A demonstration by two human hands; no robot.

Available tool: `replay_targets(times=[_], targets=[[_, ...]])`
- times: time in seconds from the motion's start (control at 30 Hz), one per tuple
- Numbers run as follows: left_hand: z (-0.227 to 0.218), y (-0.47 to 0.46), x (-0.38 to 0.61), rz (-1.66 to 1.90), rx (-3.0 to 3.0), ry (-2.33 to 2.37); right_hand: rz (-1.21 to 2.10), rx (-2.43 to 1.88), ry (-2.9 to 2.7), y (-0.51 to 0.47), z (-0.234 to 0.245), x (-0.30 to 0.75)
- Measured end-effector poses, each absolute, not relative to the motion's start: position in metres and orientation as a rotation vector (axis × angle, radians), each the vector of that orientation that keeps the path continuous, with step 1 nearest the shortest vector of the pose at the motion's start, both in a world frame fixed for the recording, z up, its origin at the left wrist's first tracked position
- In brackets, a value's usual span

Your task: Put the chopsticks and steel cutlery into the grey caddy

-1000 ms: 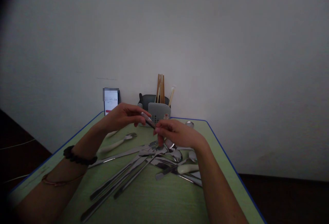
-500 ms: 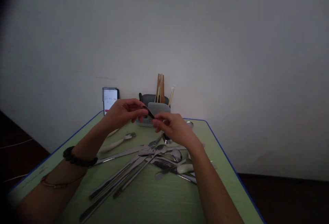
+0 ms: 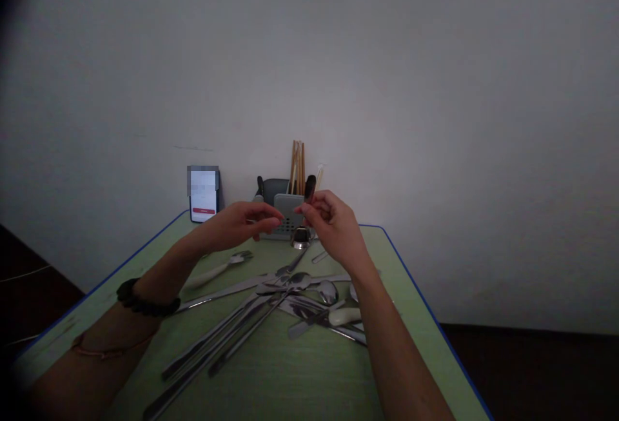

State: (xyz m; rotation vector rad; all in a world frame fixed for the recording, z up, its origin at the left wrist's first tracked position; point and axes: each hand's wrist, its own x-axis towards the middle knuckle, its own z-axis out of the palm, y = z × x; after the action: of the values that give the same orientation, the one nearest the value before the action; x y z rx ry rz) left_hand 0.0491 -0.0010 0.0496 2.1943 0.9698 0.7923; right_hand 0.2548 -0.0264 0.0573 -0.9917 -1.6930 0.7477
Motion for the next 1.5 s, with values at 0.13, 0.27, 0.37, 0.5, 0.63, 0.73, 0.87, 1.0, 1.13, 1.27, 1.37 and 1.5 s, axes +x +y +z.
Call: replay_targets(times=[0.13,0.27,0.37,0.5,0.63,0.73,0.87,1.0,1.13,1.27,1.37,1.5], targets=[[0.049,-0.004,0.051,0.637,2.276,0.956,0.839,-0.921,-1.623,-0.029,0.06,0.251],[0.049,-0.006,0.051,0.512,2.321,0.908,0.87,-0.901,-1.577,-0.029,0.06,0.25],[0.049,-0.004,0.049,0.501,2.386,0.972,0.859,-0.941,-1.542,-0.027,0.058,0.253],[0.048,0.003,0.043,0.543,2.317,1.096,0.78,-0.964,-1.458,-0.028,0.061,0.257],[0.042,0.016,0.03,0.794,2.212,1.424,0.491,-0.879,-1.353,-0.029,0.077,0.252],[0.03,0.028,0.021,0.939,2.205,1.662,0.346,-0.834,-1.43,-0.015,0.093,0.238],[0.012,0.037,0.019,0.839,2.238,1.769,0.244,-0.85,-1.679,0.024,0.104,0.21],[0.006,0.038,0.022,0.711,2.264,1.782,0.034,-0.999,-1.994,0.062,0.102,0.186],[0.008,0.037,0.023,0.663,2.257,1.786,0.009,-1.148,-2.241,0.089,0.095,0.173],[0.009,0.035,0.023,0.666,2.262,1.772,0.283,-1.283,-2.345,0.106,0.082,0.166],[0.01,0.034,0.023,0.669,2.266,1.76,0.408,-1.379,-2.331,0.114,0.072,0.161],[0.013,0.031,0.023,0.654,2.239,1.799,0.384,-1.427,-2.307,0.118,0.067,0.154]])
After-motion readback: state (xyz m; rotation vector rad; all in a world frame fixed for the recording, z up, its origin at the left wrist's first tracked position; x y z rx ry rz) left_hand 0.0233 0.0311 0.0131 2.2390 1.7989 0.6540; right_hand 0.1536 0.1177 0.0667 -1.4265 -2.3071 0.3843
